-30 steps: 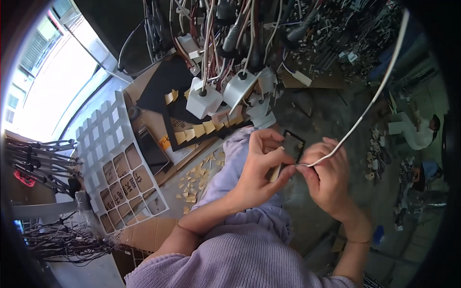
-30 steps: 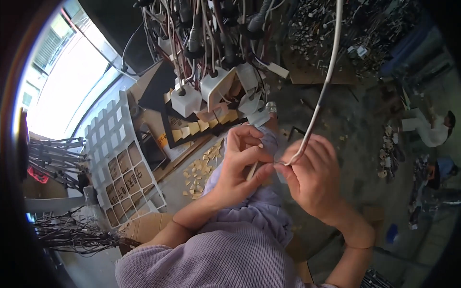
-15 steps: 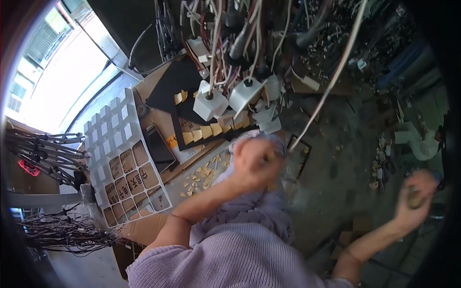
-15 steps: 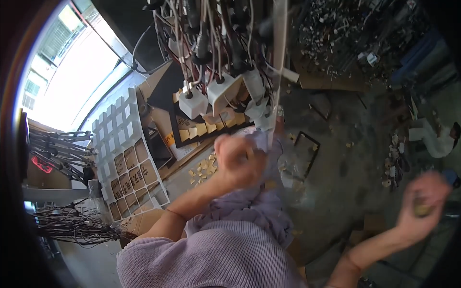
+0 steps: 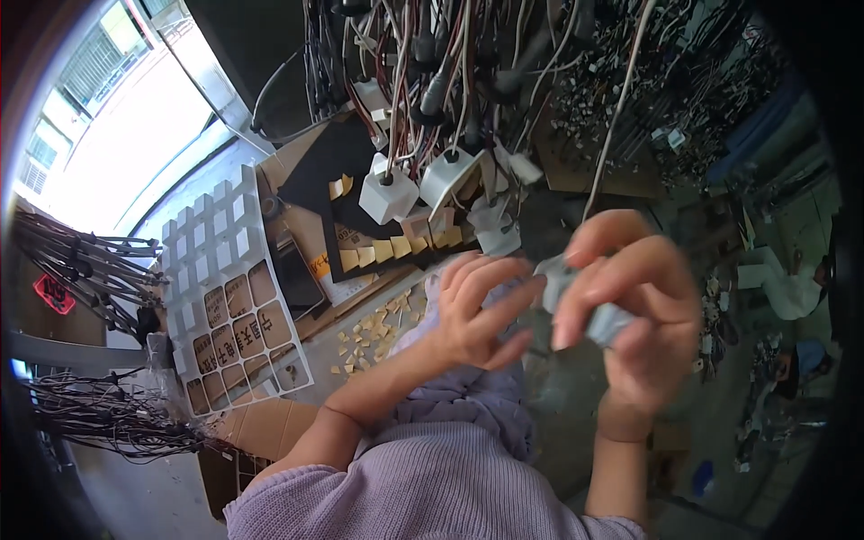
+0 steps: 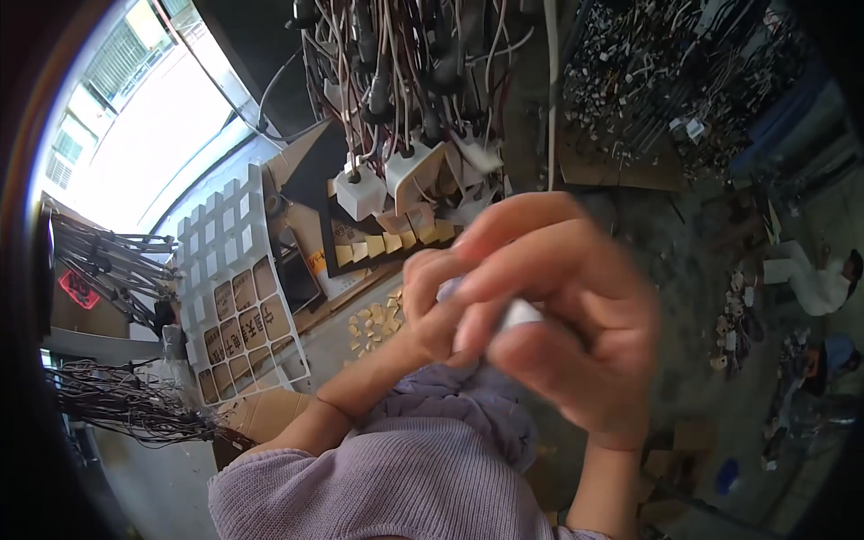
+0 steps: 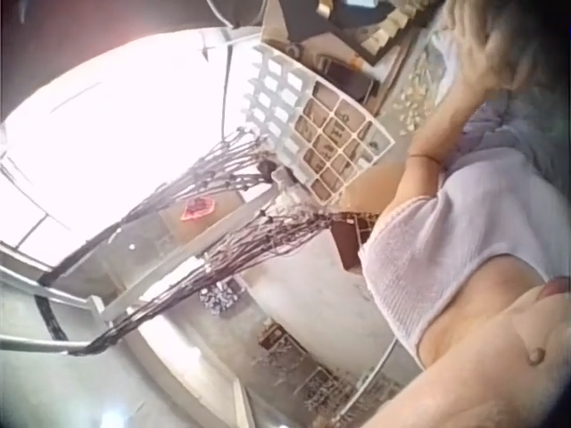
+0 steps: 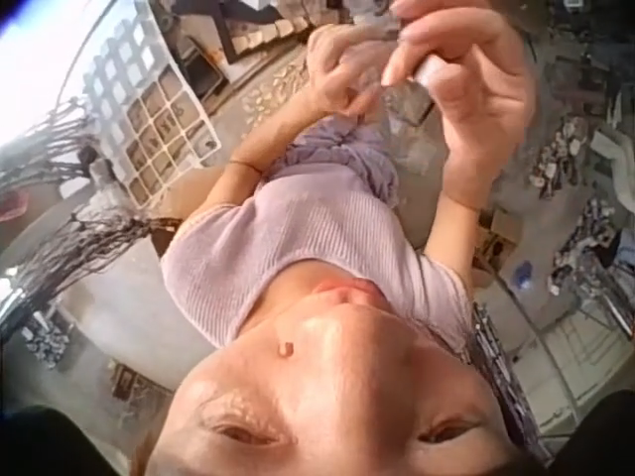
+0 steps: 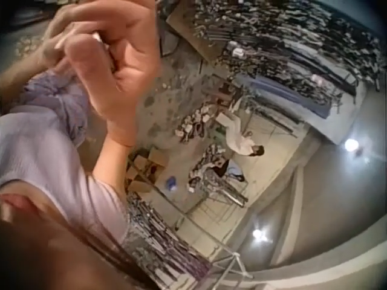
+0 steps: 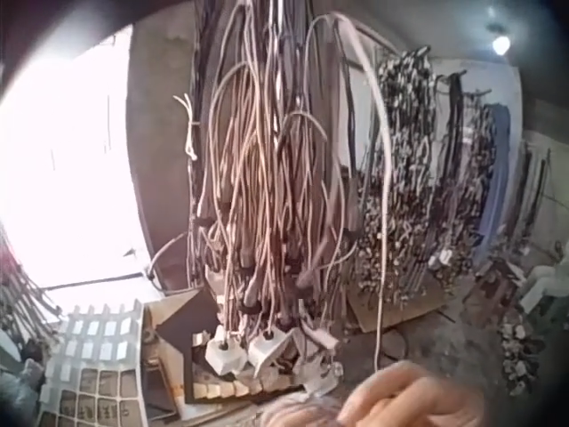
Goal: Applying adhesive tape to secure a cable into a white plastic housing as part of a wiring assembly.
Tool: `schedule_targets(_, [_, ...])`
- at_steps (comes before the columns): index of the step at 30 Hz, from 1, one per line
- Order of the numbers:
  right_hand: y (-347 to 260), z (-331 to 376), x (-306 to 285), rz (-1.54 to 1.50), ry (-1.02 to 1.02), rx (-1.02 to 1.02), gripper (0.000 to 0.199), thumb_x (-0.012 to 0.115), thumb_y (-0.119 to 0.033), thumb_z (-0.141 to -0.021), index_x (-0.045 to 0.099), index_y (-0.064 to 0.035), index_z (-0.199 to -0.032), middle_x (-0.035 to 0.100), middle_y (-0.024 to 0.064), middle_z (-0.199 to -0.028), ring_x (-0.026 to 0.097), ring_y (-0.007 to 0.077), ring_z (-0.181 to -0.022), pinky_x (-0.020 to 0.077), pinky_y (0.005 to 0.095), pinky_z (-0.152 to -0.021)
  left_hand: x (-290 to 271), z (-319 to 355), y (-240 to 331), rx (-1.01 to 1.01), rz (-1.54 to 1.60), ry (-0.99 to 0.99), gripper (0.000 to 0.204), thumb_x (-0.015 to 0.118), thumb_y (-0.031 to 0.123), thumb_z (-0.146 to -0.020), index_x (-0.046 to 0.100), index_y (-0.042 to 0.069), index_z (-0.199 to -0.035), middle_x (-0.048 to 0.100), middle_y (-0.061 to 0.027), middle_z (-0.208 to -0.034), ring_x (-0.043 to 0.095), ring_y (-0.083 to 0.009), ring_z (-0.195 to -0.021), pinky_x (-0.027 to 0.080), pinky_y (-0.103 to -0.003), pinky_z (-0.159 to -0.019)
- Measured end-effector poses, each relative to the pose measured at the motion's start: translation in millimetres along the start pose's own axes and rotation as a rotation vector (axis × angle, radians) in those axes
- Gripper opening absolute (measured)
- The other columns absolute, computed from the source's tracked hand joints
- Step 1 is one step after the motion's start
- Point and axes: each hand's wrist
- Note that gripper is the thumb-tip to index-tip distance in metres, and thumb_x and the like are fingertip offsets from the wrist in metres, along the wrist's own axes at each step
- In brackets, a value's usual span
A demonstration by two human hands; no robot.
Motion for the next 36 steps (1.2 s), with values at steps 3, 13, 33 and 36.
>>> schedule_targets(3, [-2.3,1.6,6.6,0.086,0.013,-0.056,0.053,0.069,-0.041,-0.085,0.055,0.0068,-0.104,0.046,0.0313,-0.128,0.064,0.0167,-0.064,0.0507,0.0240,-0.059,5.5,10.9,-8.1,-0.055,0.095,0.298,0.045,0.069,0.007,-0.070,0.051,0.000,-0.111,0.060,-0.0143,-0.103,0.058,-0.0312,-0.088,0.047,-0.039,-0.078])
schedule_targets(13, [44.1,-78.6,-16.5,0.074,-0.304,0.246,0.028,0.058,-0.022,-0.094,0.069,0.0038,-0.090,0.066,0.0079,-0.081,0.057,0.0106,-0.070,0.0464,0.0227,-0.066,-43.8,-27.4,-29.9,-0.736,0.415,0.127,0.031,0.057,0.017,-0.092,0.055,-0.002,-0.117,0.057,-0.0134,-0.117,0.056,-0.0217,-0.106,0.042,-0.033,-0.094])
schedule_targets(33, [15.6,-12.0,-21.2,0.374,-0.114,0.332,0.063,0.084,-0.005,-0.065,0.046,-0.0033,-0.116,0.052,0.0021,-0.099,0.051,0.0063,-0.087,0.0451,0.0213,-0.076,-59.2,-43.8,14.3,-0.732,0.564,-0.160,0.063,0.061,-0.006,-0.065,0.044,0.003,-0.125,0.055,-0.0096,-0.112,0.055,-0.0159,-0.105,0.043,-0.028,-0.090])
schedule_targets(36, [15.6,-17.4,-23.6,0.400,-0.165,0.288,0.076,0.092,-0.012,-0.054,0.051,-0.0018,-0.117,0.052,0.0025,-0.108,0.055,0.0093,-0.095,0.0453,0.0231,-0.082,-59.0,-44.6,13.2,-0.673,0.541,-0.190,0.063,0.063,-0.005,-0.064,0.045,0.001,-0.124,0.055,-0.0120,-0.112,0.056,-0.0205,-0.107,0.042,-0.028,-0.093])
Point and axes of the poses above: each hand's wrist, its own z-axis away from the middle knuckle, its own x-axis out of the palm, y = z × x
